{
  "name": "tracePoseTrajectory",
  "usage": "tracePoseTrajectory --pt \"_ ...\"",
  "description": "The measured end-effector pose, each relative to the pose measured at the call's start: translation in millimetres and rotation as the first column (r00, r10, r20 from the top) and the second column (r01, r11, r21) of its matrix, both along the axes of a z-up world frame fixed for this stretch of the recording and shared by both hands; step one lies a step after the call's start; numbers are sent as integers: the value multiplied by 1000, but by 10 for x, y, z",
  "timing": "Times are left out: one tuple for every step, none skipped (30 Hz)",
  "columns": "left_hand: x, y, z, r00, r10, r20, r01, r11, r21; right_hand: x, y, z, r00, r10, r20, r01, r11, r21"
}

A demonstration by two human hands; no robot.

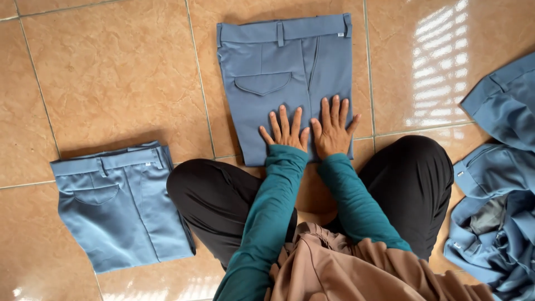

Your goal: The person sits on a tiled floor and folds several pairs of light blue trousers by hand. They smooth each pair, fold the legs together, and then fold the garment into a compact rectangle before placing it aside.

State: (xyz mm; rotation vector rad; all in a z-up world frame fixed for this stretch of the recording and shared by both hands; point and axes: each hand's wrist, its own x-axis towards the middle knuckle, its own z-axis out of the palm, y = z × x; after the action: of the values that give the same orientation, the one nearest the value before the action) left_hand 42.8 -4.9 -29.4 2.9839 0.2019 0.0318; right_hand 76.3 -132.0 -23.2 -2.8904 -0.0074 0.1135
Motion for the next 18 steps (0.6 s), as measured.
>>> tracePoseTrajectory --pt "11 63 -11 1000 1 -5 -1 1000 0 -6 -35 -2 1000 1 -5 -1 1000 0" --pt "43 112 -22 999 33 35 -34 999 17 10 -83 1 999 -8 -40 8 1000 -2" --pt "77 158 -29 995 65 75 -67 997 33 29 -136 9 997 -17 -76 17 1000 -4" --pt "93 247 -8 995 60 82 -63 998 31 42 -157 21 997 -22 -68 21 1000 -5" --pt "112 334 13 990 137 24 -138 989 50 56 -180 33 997 -31 -64 31 1000 -7" --pt "75 444 29 976 216 -41 -212 974 78 19 -180 32 997 -38 -68 38 999 -6" --pt "91 522 68 976 214 -42 -210 974 80 11 -191 28 997 -40 -69 40 999 -4" --pt "118 600 108 935 339 -103 -333 940 66 19 -201 23 995 -62 -73 61 998 -5" --pt "145 681 151 875 455 -165 -452 890 59 30 -208 22 994 -83 -77 83 997 -5" --pt "155 727 137 876 457 -156 -454 889 56 37 -198 28 994 -81 -68 81 997 -3" --pt "170 771 123 853 504 -138 -502 863 49 49 -190 35 994 -96 -44 96 995 2" --pt "198 800 108 830 544 -120 -544 838 39 62 -198 42 993 -116 -20 117 993 6" --pt "286 771 156 833 541 -111 -541 840 35 192 -141 103 993 -120 -10 120 993 9" --pt "324 728 196 895 442 -63 -440 897 48 266 -99 160 994 -109 16 108 994 21" --pt "367 682 233 942 335 -16 -333 940 67 348 -59 213 994 -97 43 96 995 32" --pt "416 620 209 944 329 -15 -327 943 67 436 9 186 994 -104 44 103 994 32" --pt "468 558 189 976 213 45 -216 971 105 528 77 163 995 -68 67 65 997 45" --pt "548 499 170 990 91 103 -106 983 149 651 149 142 995 -32 93 27 998 58"
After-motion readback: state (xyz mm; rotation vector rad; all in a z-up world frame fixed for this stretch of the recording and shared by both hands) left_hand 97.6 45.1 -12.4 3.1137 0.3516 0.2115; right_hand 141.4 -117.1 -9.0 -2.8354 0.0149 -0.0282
